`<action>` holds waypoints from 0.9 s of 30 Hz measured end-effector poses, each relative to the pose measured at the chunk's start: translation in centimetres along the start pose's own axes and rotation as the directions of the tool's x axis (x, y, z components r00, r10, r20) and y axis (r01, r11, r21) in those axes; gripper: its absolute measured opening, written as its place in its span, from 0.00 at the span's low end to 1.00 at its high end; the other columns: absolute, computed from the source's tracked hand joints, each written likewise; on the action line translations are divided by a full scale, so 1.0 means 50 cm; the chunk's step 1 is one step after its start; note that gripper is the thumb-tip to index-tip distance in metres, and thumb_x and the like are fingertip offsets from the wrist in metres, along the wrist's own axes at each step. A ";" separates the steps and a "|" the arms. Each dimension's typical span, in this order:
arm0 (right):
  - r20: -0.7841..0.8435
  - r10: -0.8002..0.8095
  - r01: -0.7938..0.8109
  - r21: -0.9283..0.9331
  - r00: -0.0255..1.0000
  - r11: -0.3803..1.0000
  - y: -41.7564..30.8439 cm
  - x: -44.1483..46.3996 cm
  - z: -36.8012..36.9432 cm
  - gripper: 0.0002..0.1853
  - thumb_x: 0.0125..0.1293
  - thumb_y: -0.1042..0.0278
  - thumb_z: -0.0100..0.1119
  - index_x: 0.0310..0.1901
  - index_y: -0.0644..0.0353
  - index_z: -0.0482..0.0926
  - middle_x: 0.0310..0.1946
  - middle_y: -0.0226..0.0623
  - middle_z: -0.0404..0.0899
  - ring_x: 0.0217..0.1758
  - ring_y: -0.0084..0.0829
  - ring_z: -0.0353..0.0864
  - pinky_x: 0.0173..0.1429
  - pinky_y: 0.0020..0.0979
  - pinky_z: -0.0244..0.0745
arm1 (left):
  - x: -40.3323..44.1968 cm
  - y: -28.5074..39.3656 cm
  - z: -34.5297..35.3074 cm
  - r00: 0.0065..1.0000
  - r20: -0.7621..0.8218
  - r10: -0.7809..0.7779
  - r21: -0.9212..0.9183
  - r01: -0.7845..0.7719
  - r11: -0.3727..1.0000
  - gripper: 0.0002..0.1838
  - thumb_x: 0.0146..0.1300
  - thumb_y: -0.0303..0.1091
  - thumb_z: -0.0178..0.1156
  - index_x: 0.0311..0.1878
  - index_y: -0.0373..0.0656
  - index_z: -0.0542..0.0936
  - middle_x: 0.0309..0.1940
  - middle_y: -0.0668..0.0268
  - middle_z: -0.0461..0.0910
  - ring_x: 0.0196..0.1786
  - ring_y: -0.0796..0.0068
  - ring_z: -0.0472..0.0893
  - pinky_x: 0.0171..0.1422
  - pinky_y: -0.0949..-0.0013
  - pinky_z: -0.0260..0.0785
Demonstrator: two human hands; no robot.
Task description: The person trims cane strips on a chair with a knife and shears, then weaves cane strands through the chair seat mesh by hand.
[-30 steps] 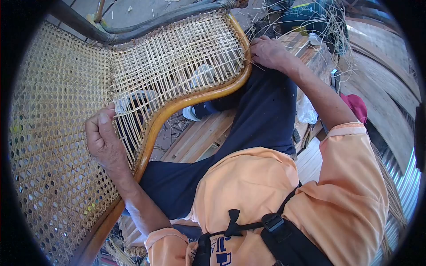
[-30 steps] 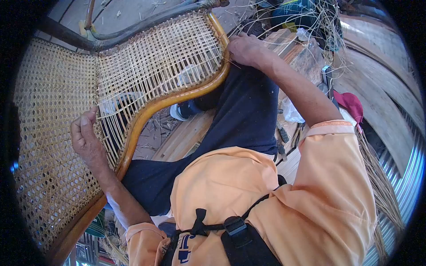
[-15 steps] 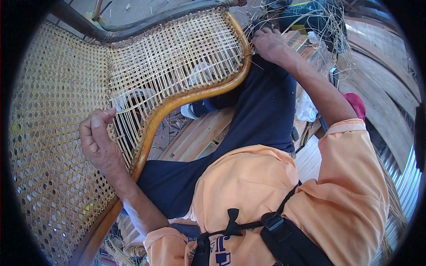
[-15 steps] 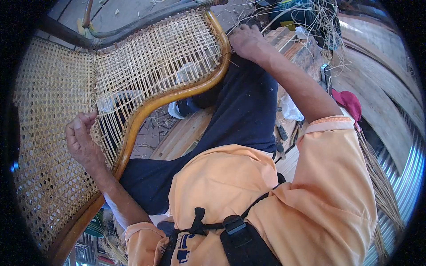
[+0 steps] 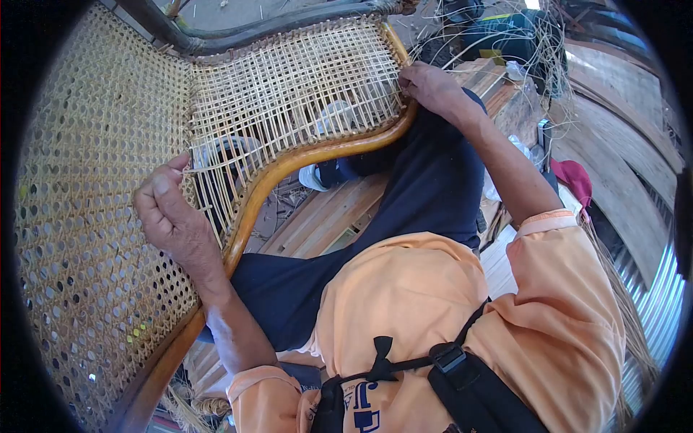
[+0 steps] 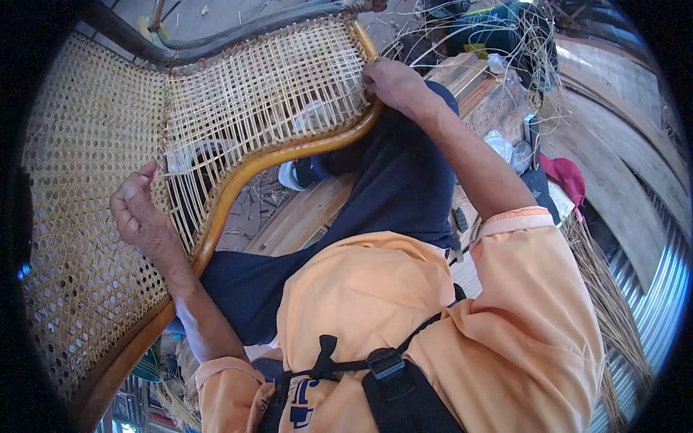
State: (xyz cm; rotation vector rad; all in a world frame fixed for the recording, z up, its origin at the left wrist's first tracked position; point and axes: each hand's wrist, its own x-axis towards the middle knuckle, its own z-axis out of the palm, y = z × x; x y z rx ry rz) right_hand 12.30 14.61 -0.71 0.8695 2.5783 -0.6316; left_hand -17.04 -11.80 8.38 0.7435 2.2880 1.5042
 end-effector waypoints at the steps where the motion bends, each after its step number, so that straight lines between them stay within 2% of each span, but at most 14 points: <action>1: 0.016 -0.081 0.081 0.014 0.997 0.997 0.013 0.004 -0.004 0.08 0.57 0.69 0.54 0.38 0.61 0.78 0.36 0.48 0.79 0.42 0.48 0.79 0.49 0.43 0.74 | 0.002 -0.005 -0.003 1.000 0.022 0.009 0.009 -0.009 1.000 0.11 0.72 0.32 0.44 0.37 0.35 0.72 0.39 0.53 0.80 0.44 0.68 0.80 0.54 0.66 0.71; 3: 0.052 -0.045 0.043 0.025 0.998 0.999 0.024 0.010 -0.013 0.07 0.57 0.69 0.55 0.36 0.61 0.78 0.36 0.46 0.79 0.43 0.47 0.79 0.48 0.42 0.74 | 0.003 -0.016 -0.007 0.997 0.067 0.025 0.031 -0.027 0.999 0.12 0.72 0.33 0.43 0.40 0.33 0.72 0.40 0.51 0.79 0.46 0.64 0.80 0.58 0.62 0.71; 5: 0.120 -0.007 0.011 -0.034 0.993 0.999 0.030 0.013 -0.009 0.07 0.58 0.69 0.56 0.35 0.62 0.78 0.36 0.44 0.77 0.42 0.45 0.78 0.48 0.40 0.73 | 0.005 -0.012 -0.005 0.998 0.059 0.008 0.012 -0.009 1.000 0.11 0.71 0.32 0.44 0.37 0.35 0.72 0.38 0.54 0.80 0.45 0.68 0.80 0.54 0.66 0.71; 6: 0.105 -0.013 0.018 -0.044 0.994 0.999 0.029 0.009 -0.005 0.07 0.58 0.69 0.56 0.35 0.61 0.78 0.36 0.44 0.77 0.42 0.45 0.78 0.48 0.40 0.73 | 0.005 -0.009 -0.003 0.998 0.056 -0.003 0.002 0.003 1.000 0.10 0.71 0.31 0.45 0.36 0.36 0.72 0.37 0.55 0.80 0.44 0.69 0.80 0.53 0.68 0.70; 8: 0.075 -0.032 0.037 -0.067 0.997 0.997 0.024 0.008 0.000 0.07 0.58 0.68 0.56 0.35 0.61 0.78 0.36 0.44 0.77 0.42 0.45 0.78 0.48 0.40 0.73 | 0.004 -0.004 -0.003 0.998 0.064 -0.007 -0.002 0.007 1.000 0.10 0.71 0.31 0.45 0.36 0.37 0.73 0.37 0.56 0.80 0.43 0.70 0.80 0.52 0.68 0.71; 11: 0.130 0.045 -0.025 -0.149 0.990 0.988 0.008 0.015 -0.005 0.07 0.59 0.68 0.56 0.35 0.61 0.77 0.36 0.43 0.77 0.42 0.45 0.79 0.48 0.39 0.74 | 0.003 -0.008 -0.005 0.997 0.082 -0.007 -0.002 0.007 1.000 0.10 0.71 0.31 0.45 0.36 0.36 0.73 0.37 0.56 0.80 0.43 0.71 0.80 0.52 0.68 0.71; 14: 0.013 0.040 -0.038 -0.138 0.999 0.990 -0.002 0.005 0.001 0.06 0.59 0.68 0.55 0.33 0.61 0.76 0.36 0.43 0.76 0.42 0.44 0.78 0.47 0.39 0.75 | 0.006 -0.012 -0.008 0.994 0.106 -0.022 -0.043 0.027 0.999 0.10 0.71 0.30 0.46 0.36 0.36 0.73 0.37 0.56 0.80 0.43 0.72 0.80 0.52 0.68 0.71; 17: 0.029 0.143 -0.132 -0.240 0.989 0.962 -0.005 0.019 0.007 0.10 0.62 0.70 0.48 0.39 0.62 0.78 0.42 0.47 0.78 0.44 0.48 0.80 0.47 0.44 0.77 | 0.002 -0.003 -0.009 0.985 0.161 -0.067 -0.031 0.073 0.997 0.09 0.70 0.30 0.47 0.37 0.35 0.73 0.37 0.57 0.80 0.43 0.73 0.79 0.52 0.69 0.71; 21: -0.015 0.181 -0.178 -0.274 0.983 0.945 -0.020 0.037 -0.014 0.10 0.62 0.68 0.48 0.39 0.60 0.78 0.45 0.45 0.77 0.45 0.47 0.80 0.47 0.44 0.76 | 0.001 -0.002 -0.009 0.976 0.184 -0.115 -0.040 0.124 0.991 0.09 0.70 0.30 0.48 0.38 0.35 0.74 0.38 0.56 0.80 0.42 0.73 0.79 0.53 0.69 0.71; 24: -0.272 0.063 -0.113 -0.172 0.960 0.979 -0.110 -0.007 -0.045 0.09 0.63 0.65 0.50 0.38 0.59 0.78 0.42 0.44 0.78 0.45 0.47 0.79 0.48 0.43 0.75 | 0.009 -0.015 -0.011 0.984 0.158 -0.082 -0.057 0.092 0.994 0.10 0.71 0.32 0.48 0.38 0.35 0.73 0.39 0.55 0.79 0.46 0.66 0.80 0.57 0.64 0.72; 25: -0.272 0.035 -0.039 -0.008 0.962 0.999 -0.151 -0.030 -0.040 0.10 0.63 0.62 0.52 0.36 0.59 0.78 0.39 0.44 0.78 0.46 0.46 0.77 0.50 0.43 0.74 | 0.009 -0.016 -0.009 0.984 0.157 -0.081 -0.055 0.091 0.994 0.11 0.71 0.33 0.47 0.37 0.35 0.73 0.39 0.54 0.79 0.48 0.63 0.80 0.58 0.62 0.72; 26: -0.121 0.029 -0.017 0.097 0.992 0.995 -0.199 -0.046 -0.031 0.10 0.61 0.61 0.57 0.38 0.57 0.77 0.32 0.40 0.76 0.39 0.45 0.78 0.45 0.40 0.74 | 0.012 -0.011 -0.008 0.995 0.104 -0.004 -0.094 0.013 0.995 0.11 0.71 0.33 0.47 0.37 0.35 0.72 0.39 0.54 0.79 0.49 0.61 0.80 0.59 0.61 0.72; 27: 0.005 -0.046 0.044 0.187 0.999 0.981 -0.244 -0.066 -0.019 0.11 0.62 0.59 0.57 0.39 0.57 0.77 0.32 0.40 0.76 0.39 0.45 0.78 0.46 0.40 0.73 | 0.015 -0.002 -0.010 0.996 0.048 0.072 -0.128 -0.065 0.990 0.11 0.71 0.34 0.47 0.37 0.35 0.71 0.39 0.54 0.78 0.49 0.58 0.79 0.59 0.59 0.72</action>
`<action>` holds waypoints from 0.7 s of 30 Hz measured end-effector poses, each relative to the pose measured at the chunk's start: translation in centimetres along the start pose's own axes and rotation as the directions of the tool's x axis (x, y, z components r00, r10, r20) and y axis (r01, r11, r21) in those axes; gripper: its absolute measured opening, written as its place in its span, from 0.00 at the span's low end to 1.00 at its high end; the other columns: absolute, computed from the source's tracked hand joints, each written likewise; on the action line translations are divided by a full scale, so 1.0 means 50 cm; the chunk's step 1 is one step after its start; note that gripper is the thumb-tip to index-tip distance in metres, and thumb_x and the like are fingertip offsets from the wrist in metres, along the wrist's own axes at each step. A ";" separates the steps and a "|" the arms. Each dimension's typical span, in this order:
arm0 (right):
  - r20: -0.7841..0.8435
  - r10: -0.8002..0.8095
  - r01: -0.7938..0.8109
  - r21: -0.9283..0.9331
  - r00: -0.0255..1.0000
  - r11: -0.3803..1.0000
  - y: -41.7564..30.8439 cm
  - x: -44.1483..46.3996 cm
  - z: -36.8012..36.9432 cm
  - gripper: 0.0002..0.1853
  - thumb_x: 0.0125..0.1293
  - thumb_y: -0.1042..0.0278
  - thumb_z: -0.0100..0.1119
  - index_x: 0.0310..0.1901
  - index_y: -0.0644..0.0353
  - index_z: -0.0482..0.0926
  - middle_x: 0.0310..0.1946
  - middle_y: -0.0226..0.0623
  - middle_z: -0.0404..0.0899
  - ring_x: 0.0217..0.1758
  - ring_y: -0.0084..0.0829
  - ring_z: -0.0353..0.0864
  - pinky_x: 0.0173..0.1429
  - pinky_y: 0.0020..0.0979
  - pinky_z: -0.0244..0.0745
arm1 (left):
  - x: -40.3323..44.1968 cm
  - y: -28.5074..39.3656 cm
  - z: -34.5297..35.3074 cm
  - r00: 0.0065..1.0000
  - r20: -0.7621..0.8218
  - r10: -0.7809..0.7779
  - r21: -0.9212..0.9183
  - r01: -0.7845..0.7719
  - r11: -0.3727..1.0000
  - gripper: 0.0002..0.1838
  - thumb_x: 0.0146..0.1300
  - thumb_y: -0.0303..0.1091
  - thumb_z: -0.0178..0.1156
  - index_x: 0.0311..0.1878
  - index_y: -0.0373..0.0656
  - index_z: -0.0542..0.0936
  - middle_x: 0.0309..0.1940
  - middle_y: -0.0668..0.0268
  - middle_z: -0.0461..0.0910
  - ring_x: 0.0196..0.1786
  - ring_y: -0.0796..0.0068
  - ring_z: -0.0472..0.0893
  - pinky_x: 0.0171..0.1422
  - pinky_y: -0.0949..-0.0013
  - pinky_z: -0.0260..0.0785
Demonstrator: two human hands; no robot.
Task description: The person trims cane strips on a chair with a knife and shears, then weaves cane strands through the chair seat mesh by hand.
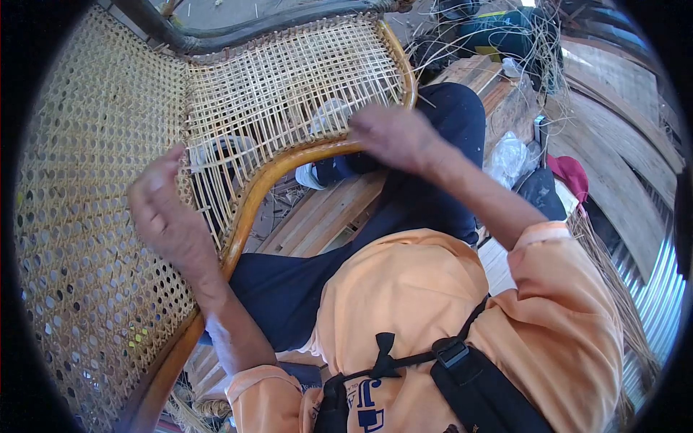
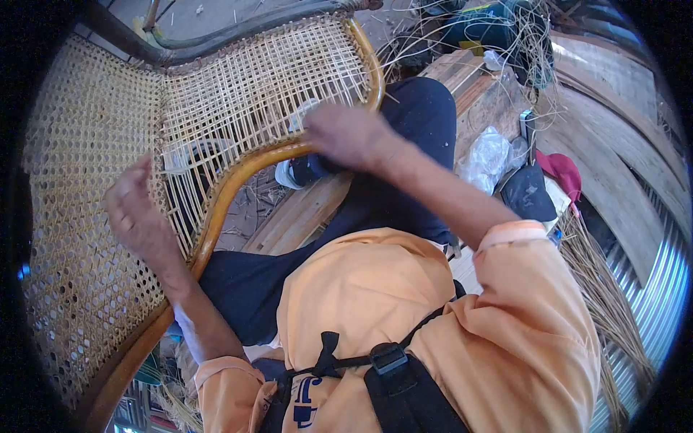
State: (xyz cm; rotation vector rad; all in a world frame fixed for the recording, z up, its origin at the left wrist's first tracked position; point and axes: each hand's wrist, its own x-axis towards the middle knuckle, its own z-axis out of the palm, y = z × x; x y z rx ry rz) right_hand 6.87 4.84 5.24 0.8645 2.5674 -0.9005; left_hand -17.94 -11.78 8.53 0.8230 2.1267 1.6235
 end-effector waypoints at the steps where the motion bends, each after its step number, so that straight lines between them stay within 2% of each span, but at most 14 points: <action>1: 0.179 -0.069 0.048 0.119 0.981 0.992 -0.015 -0.008 0.026 0.10 0.61 0.60 0.58 0.38 0.57 0.77 0.32 0.40 0.76 0.40 0.44 0.77 0.47 0.39 0.73 | -0.002 0.005 0.000 0.995 -0.050 0.084 -0.024 -0.085 0.996 0.11 0.72 0.34 0.46 0.37 0.35 0.71 0.39 0.54 0.78 0.50 0.56 0.79 0.60 0.58 0.71; 2: 0.140 -0.240 0.216 0.167 0.961 0.962 0.009 -0.022 0.088 0.08 0.59 0.62 0.60 0.36 0.57 0.78 0.32 0.38 0.76 0.42 0.42 0.76 0.47 0.38 0.72 | -0.005 0.003 -0.005 0.989 -0.066 0.135 -0.048 -0.139 0.989 0.11 0.72 0.34 0.45 0.38 0.35 0.70 0.39 0.55 0.77 0.50 0.55 0.79 0.59 0.57 0.71; 4: 0.134 -0.097 0.086 0.090 0.986 0.992 -0.010 -0.028 0.099 0.07 0.58 0.64 0.61 0.35 0.56 0.78 0.32 0.36 0.76 0.43 0.41 0.75 0.48 0.37 0.72 | -0.005 -0.011 -0.027 0.969 -0.101 0.225 -0.100 -0.235 0.967 0.10 0.72 0.34 0.43 0.40 0.36 0.68 0.39 0.56 0.76 0.49 0.53 0.79 0.57 0.55 0.72; 5: 0.113 -0.086 0.075 0.103 0.990 0.992 -0.011 -0.031 0.104 0.07 0.58 0.64 0.61 0.35 0.56 0.78 0.32 0.36 0.76 0.42 0.40 0.75 0.47 0.37 0.72 | 0.000 -0.017 -0.031 0.964 -0.040 0.263 -0.088 -0.266 0.960 0.11 0.73 0.36 0.44 0.42 0.37 0.67 0.40 0.57 0.75 0.49 0.51 0.79 0.59 0.53 0.71; 8: 0.031 -0.062 0.057 0.128 0.998 0.990 -0.009 -0.027 0.115 0.07 0.58 0.64 0.61 0.35 0.56 0.78 0.32 0.36 0.76 0.42 0.40 0.75 0.47 0.37 0.72 | -0.001 -0.001 -0.016 0.984 -0.116 0.135 -0.152 -0.152 0.977 0.11 0.71 0.35 0.47 0.37 0.35 0.68 0.38 0.54 0.77 0.50 0.49 0.78 0.62 0.52 0.70; 11: 0.005 -0.055 0.054 0.120 0.998 0.991 -0.014 -0.029 0.118 0.07 0.58 0.64 0.61 0.34 0.56 0.78 0.32 0.36 0.76 0.41 0.39 0.75 0.46 0.37 0.72 | -0.002 0.006 -0.016 0.992 -0.058 0.112 -0.079 -0.116 0.990 0.11 0.71 0.34 0.47 0.36 0.35 0.68 0.39 0.53 0.77 0.50 0.49 0.78 0.62 0.53 0.70; 15: -0.009 -0.052 0.052 0.095 0.999 0.994 -0.021 -0.029 0.126 0.07 0.58 0.63 0.58 0.33 0.57 0.78 0.31 0.37 0.77 0.41 0.41 0.76 0.48 0.39 0.72 | -0.004 0.017 -0.005 0.989 -0.089 0.119 -0.048 -0.124 0.991 0.13 0.70 0.35 0.49 0.36 0.33 0.69 0.38 0.53 0.77 0.49 0.49 0.79 0.60 0.54 0.70; 16: -0.020 -0.058 0.060 0.089 0.998 0.994 -0.018 -0.027 0.128 0.08 0.58 0.63 0.57 0.33 0.57 0.78 0.31 0.38 0.78 0.41 0.41 0.77 0.48 0.39 0.72 | 0.001 0.022 -0.011 0.990 -0.098 0.097 -0.108 -0.108 0.988 0.13 0.71 0.35 0.47 0.36 0.33 0.69 0.38 0.53 0.77 0.49 0.50 0.79 0.60 0.54 0.71; 18: 0.066 -0.119 0.120 0.004 0.991 0.993 -0.015 -0.023 0.123 0.08 0.59 0.63 0.56 0.33 0.57 0.79 0.31 0.37 0.79 0.41 0.40 0.77 0.49 0.38 0.72 | 0.016 0.046 -0.021 0.993 -0.101 0.055 -0.228 -0.077 0.971 0.14 0.72 0.36 0.45 0.37 0.33 0.68 0.38 0.53 0.76 0.49 0.52 0.79 0.58 0.55 0.73; 19: 0.110 -0.143 0.148 -0.036 0.983 0.988 -0.014 -0.021 0.122 0.09 0.59 0.62 0.55 0.34 0.57 0.80 0.31 0.37 0.79 0.42 0.40 0.78 0.49 0.38 0.72 | 0.027 0.068 -0.034 0.952 -0.158 0.261 -0.177 -0.287 0.941 0.16 0.71 0.36 0.43 0.34 0.30 0.67 0.36 0.50 0.76 0.47 0.49 0.80 0.58 0.54 0.74; 21: 0.095 -0.081 0.083 -0.022 0.992 0.996 -0.008 -0.021 0.137 0.09 0.59 0.63 0.54 0.33 0.58 0.80 0.32 0.38 0.80 0.42 0.40 0.78 0.50 0.38 0.72 | 0.071 0.172 -0.057 0.876 -0.284 0.389 -0.047 -0.418 0.907 0.19 0.71 0.37 0.41 0.29 0.29 0.67 0.35 0.47 0.76 0.43 0.46 0.80 0.58 0.52 0.74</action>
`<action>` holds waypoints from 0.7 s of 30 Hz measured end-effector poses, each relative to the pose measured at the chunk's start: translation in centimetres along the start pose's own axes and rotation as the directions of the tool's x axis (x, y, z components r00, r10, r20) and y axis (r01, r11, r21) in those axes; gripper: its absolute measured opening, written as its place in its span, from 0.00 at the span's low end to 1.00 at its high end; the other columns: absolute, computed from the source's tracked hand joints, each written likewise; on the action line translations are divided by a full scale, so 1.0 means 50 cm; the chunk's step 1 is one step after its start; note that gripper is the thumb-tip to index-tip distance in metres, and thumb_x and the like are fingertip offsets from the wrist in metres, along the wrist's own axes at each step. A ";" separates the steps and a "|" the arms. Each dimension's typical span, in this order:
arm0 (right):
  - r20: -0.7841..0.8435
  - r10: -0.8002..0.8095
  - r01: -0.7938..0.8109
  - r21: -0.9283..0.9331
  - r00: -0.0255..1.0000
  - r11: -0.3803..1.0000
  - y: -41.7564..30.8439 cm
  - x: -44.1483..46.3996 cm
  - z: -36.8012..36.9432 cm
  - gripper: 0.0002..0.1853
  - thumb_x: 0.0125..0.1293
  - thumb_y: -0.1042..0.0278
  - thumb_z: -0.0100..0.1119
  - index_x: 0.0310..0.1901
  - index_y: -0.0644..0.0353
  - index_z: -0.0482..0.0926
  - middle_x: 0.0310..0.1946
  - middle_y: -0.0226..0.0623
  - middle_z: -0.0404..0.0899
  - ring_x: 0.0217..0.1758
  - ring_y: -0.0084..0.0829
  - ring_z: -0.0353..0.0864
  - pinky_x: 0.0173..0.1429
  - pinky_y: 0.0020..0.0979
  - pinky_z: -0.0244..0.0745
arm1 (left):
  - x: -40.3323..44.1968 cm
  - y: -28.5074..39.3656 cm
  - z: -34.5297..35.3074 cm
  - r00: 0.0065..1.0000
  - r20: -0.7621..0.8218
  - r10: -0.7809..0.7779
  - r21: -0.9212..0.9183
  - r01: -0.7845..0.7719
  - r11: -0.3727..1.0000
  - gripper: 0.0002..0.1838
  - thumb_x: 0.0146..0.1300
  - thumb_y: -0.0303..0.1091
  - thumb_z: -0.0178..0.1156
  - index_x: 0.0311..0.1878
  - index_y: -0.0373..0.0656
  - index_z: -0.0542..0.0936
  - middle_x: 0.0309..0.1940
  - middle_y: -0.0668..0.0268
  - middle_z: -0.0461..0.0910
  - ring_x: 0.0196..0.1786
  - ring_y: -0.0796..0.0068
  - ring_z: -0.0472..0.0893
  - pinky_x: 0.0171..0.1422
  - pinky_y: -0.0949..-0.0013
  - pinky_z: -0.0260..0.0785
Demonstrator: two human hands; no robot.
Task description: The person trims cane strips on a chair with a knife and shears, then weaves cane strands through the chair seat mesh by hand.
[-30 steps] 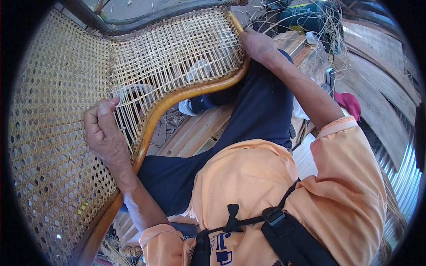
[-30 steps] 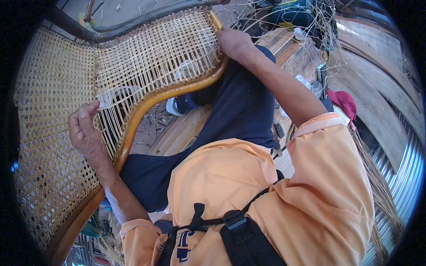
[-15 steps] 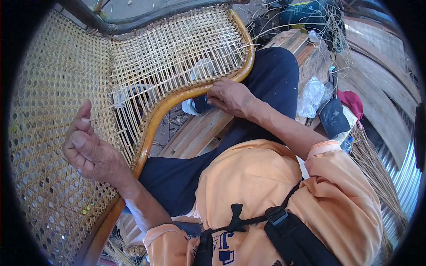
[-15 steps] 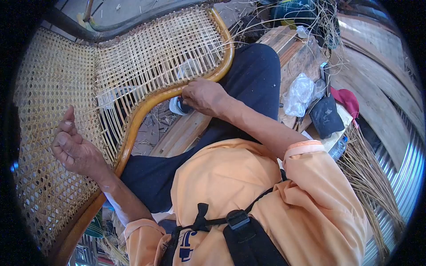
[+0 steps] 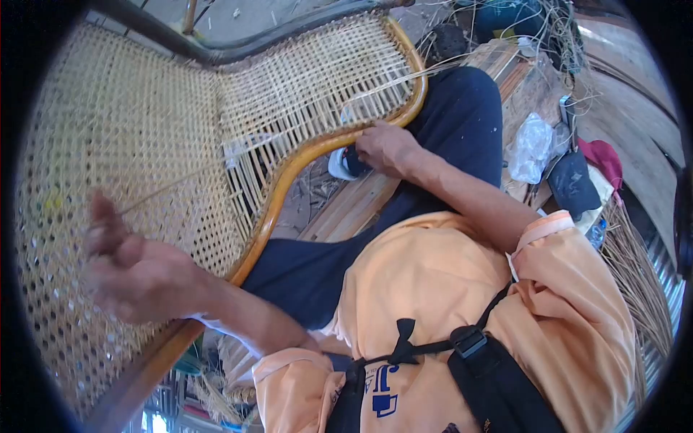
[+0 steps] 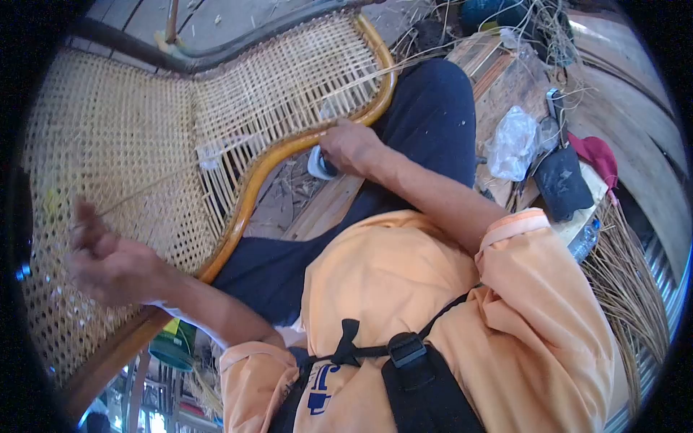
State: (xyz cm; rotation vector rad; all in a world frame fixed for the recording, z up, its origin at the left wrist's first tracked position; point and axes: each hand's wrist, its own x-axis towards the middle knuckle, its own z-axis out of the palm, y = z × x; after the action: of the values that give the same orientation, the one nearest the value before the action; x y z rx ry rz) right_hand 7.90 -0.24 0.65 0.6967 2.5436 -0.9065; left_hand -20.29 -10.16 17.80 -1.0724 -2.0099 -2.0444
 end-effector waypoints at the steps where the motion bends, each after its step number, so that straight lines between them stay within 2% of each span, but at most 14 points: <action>1: -0.001 0.019 -0.019 0.007 1.000 1.000 -0.002 0.000 0.005 0.09 0.59 0.63 0.54 0.33 0.58 0.81 0.33 0.38 0.81 0.42 0.40 0.78 0.51 0.38 0.71 | 0.030 0.036 -0.002 0.994 -0.062 0.085 0.059 -0.081 0.995 0.20 0.70 0.37 0.40 0.27 0.29 0.67 0.34 0.46 0.76 0.42 0.45 0.81 0.58 0.51 0.74; 2: 0.057 0.024 -0.025 0.016 0.998 1.000 -0.006 0.004 -0.010 0.09 0.58 0.64 0.54 0.33 0.58 0.82 0.36 0.40 0.82 0.43 0.40 0.79 0.52 0.37 0.71 | 0.044 0.054 0.003 0.987 -0.088 0.133 0.069 -0.127 0.989 0.21 0.70 0.37 0.39 0.27 0.28 0.68 0.34 0.45 0.76 0.40 0.45 0.81 0.57 0.51 0.74; 4: 0.046 -0.024 0.024 -0.003 0.999 1.000 -0.003 0.007 -0.008 0.09 0.58 0.64 0.55 0.32 0.58 0.82 0.36 0.41 0.82 0.44 0.41 0.79 0.52 0.38 0.71 | 0.073 0.081 0.017 0.964 -0.124 0.236 0.087 -0.226 0.970 0.23 0.68 0.37 0.39 0.25 0.26 0.69 0.33 0.42 0.76 0.37 0.46 0.82 0.54 0.52 0.76; 6: 0.032 -0.041 0.040 0.010 0.999 0.999 0.002 0.006 -0.004 0.09 0.57 0.65 0.55 0.33 0.59 0.82 0.37 0.39 0.82 0.46 0.41 0.79 0.52 0.37 0.73 | 0.103 0.135 -0.016 0.950 -0.083 0.302 0.382 -0.250 0.890 0.25 0.68 0.40 0.38 0.29 0.23 0.71 0.33 0.41 0.77 0.37 0.48 0.82 0.52 0.54 0.77; 7: 0.022 -0.034 0.034 0.003 0.999 0.999 0.002 0.002 0.002 0.09 0.56 0.65 0.55 0.33 0.59 0.82 0.37 0.39 0.82 0.46 0.41 0.79 0.52 0.37 0.73 | 0.124 0.169 -0.036 0.937 -0.090 0.336 0.387 -0.278 0.879 0.24 0.68 0.40 0.39 0.31 0.24 0.71 0.35 0.41 0.76 0.39 0.48 0.80 0.53 0.54 0.76; 10: -0.041 -0.036 0.035 -0.015 0.999 0.999 0.006 0.002 0.012 0.09 0.55 0.66 0.55 0.32 0.59 0.81 0.37 0.40 0.82 0.45 0.42 0.79 0.52 0.38 0.73 | 0.186 0.285 -0.076 0.892 -0.115 0.437 0.183 -0.414 0.892 0.20 0.65 0.39 0.42 0.34 0.26 0.71 0.38 0.41 0.74 0.45 0.48 0.76 0.56 0.52 0.71; 15: -0.028 -0.017 0.017 -0.014 0.999 1.000 0.000 -0.001 0.002 0.11 0.57 0.65 0.53 0.36 0.60 0.82 0.38 0.41 0.82 0.47 0.41 0.78 0.51 0.38 0.75 | 0.270 0.409 -0.109 0.895 -0.112 0.433 -0.131 -0.445 0.886 0.17 0.62 0.38 0.47 0.39 0.29 0.72 0.45 0.40 0.71 0.55 0.48 0.69 0.61 0.48 0.65; 18: -0.006 0.007 -0.007 -0.016 1.000 1.000 0.002 -0.002 -0.001 0.11 0.59 0.64 0.52 0.38 0.59 0.81 0.39 0.41 0.82 0.48 0.41 0.78 0.52 0.39 0.74 | 0.261 0.446 -0.151 0.880 -0.194 0.434 -0.166 -0.465 0.869 0.17 0.60 0.37 0.50 0.42 0.31 0.72 0.48 0.39 0.69 0.61 0.48 0.65 0.64 0.46 0.61; 20: 0.010 0.010 -0.010 -0.005 1.000 1.000 0.000 0.000 -0.006 0.12 0.60 0.63 0.52 0.39 0.58 0.81 0.40 0.41 0.82 0.49 0.41 0.78 0.53 0.39 0.74 | 0.265 0.467 -0.239 0.781 -0.380 0.495 -0.032 -0.546 0.837 0.18 0.60 0.42 0.51 0.36 0.32 0.73 0.38 0.47 0.73 0.52 0.48 0.71 0.58 0.49 0.64; 21: 0.019 -0.002 0.002 0.013 1.000 1.000 0.001 0.007 -0.003 0.12 0.60 0.63 0.52 0.39 0.58 0.81 0.40 0.41 0.82 0.49 0.41 0.78 0.53 0.39 0.74 | 0.249 0.494 -0.307 0.965 -0.100 0.241 -0.496 -0.258 0.829 0.18 0.59 0.44 0.52 0.34 0.33 0.73 0.33 0.51 0.72 0.46 0.53 0.73 0.54 0.53 0.65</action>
State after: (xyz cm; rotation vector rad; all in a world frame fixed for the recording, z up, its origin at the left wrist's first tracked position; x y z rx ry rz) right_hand 7.63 0.03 0.58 0.6856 2.5241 -0.9273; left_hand -23.32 -22.33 46.83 -1.2826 -1.2411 -2.4758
